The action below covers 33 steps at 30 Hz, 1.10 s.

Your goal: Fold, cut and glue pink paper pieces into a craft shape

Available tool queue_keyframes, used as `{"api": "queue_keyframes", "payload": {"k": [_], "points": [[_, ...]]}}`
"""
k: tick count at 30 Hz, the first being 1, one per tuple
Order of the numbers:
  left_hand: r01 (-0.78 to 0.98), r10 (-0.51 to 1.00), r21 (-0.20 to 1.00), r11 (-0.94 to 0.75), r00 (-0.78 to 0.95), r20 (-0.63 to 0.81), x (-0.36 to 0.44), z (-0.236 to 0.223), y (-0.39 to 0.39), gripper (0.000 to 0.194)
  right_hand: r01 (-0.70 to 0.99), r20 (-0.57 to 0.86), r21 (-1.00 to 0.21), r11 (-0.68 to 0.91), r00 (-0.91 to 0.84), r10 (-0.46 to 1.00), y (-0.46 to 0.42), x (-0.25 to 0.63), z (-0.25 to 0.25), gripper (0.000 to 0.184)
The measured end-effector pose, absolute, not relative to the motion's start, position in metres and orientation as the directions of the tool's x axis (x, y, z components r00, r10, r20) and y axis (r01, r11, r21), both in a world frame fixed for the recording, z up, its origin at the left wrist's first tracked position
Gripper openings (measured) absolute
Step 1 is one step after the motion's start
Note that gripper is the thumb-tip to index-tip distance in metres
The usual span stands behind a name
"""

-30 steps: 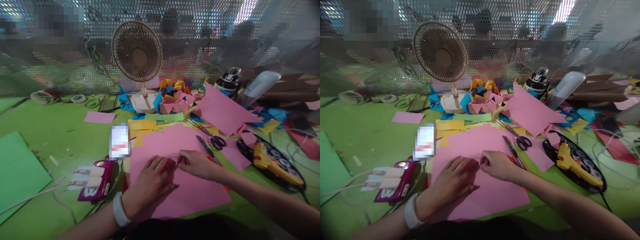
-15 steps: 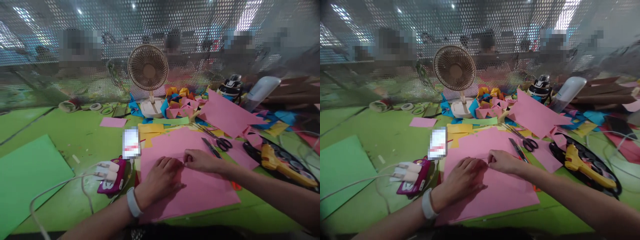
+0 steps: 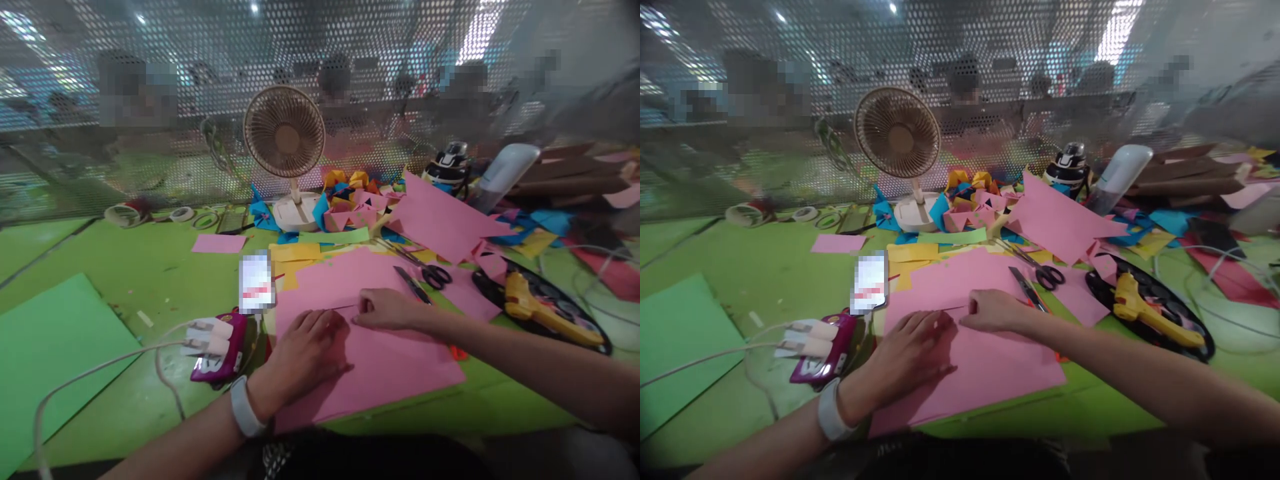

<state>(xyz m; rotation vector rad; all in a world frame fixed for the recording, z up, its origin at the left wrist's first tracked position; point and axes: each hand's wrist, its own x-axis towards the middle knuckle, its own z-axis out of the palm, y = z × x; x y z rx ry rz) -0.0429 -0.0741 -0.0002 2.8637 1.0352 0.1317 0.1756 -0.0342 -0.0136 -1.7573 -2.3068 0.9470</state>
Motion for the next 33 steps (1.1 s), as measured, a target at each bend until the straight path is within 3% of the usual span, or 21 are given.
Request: {"api": "queue_keyframes", "payload": {"k": [5, 14, 19, 23, 25, 27, 29, 33], "points": [[0.62, 0.629, 0.116, -0.776, 0.776, 0.054, -0.041, 0.002, -0.072, 0.054, 0.899, -0.298, -0.415, 0.139, -0.279, 0.913, -0.035, 0.168, -0.01, 0.034], [0.637, 0.643, 0.115, -0.762, 0.766, 0.023, -0.04, 0.003, -0.072, 0.054, 0.836, -0.376, -0.532, 0.135, -0.376, 0.847, -0.027, 0.175, -0.001, 0.016], [0.627, 0.637, 0.149, -0.765, 0.77, 0.03, -0.042, 0.006, -0.072, 0.054, 0.811, -0.391, -0.573, 0.116, -0.395, 0.831, -0.026, 0.179, 0.001, 0.017], [0.685, 0.707, 0.208, -0.699, 0.705, 0.053, -0.039, 0.014, -0.065, 0.037, 0.804, -0.387, -0.584, 0.108, -0.393, 0.834, -0.026, 0.18, 0.0, 0.019], [0.763, 0.795, 0.271, -0.587, 0.606, 0.016, -0.033, 0.017, -0.059, 0.036, 0.802, -0.386, -0.588, 0.108, -0.395, 0.834, -0.026, 0.18, -0.001, 0.019], [0.796, 0.826, 0.395, -0.459, 0.546, -0.141, -0.025, 0.016, -0.052, 0.044, 0.8, -0.387, -0.59, 0.108, -0.397, 0.832, -0.026, 0.181, -0.002, 0.018], [0.777, 0.769, 0.552, -0.302, 0.541, -0.342, -0.017, 0.011, -0.044, 0.052, 0.801, -0.387, -0.59, 0.107, -0.396, 0.833, -0.026, 0.181, -0.002, 0.018], [0.691, 0.666, 0.722, -0.021, 0.548, -0.506, -0.006, -0.002, -0.032, 0.047, 0.8, -0.388, -0.592, 0.101, -0.393, 0.833, -0.027, 0.181, 0.0, 0.019]]}}
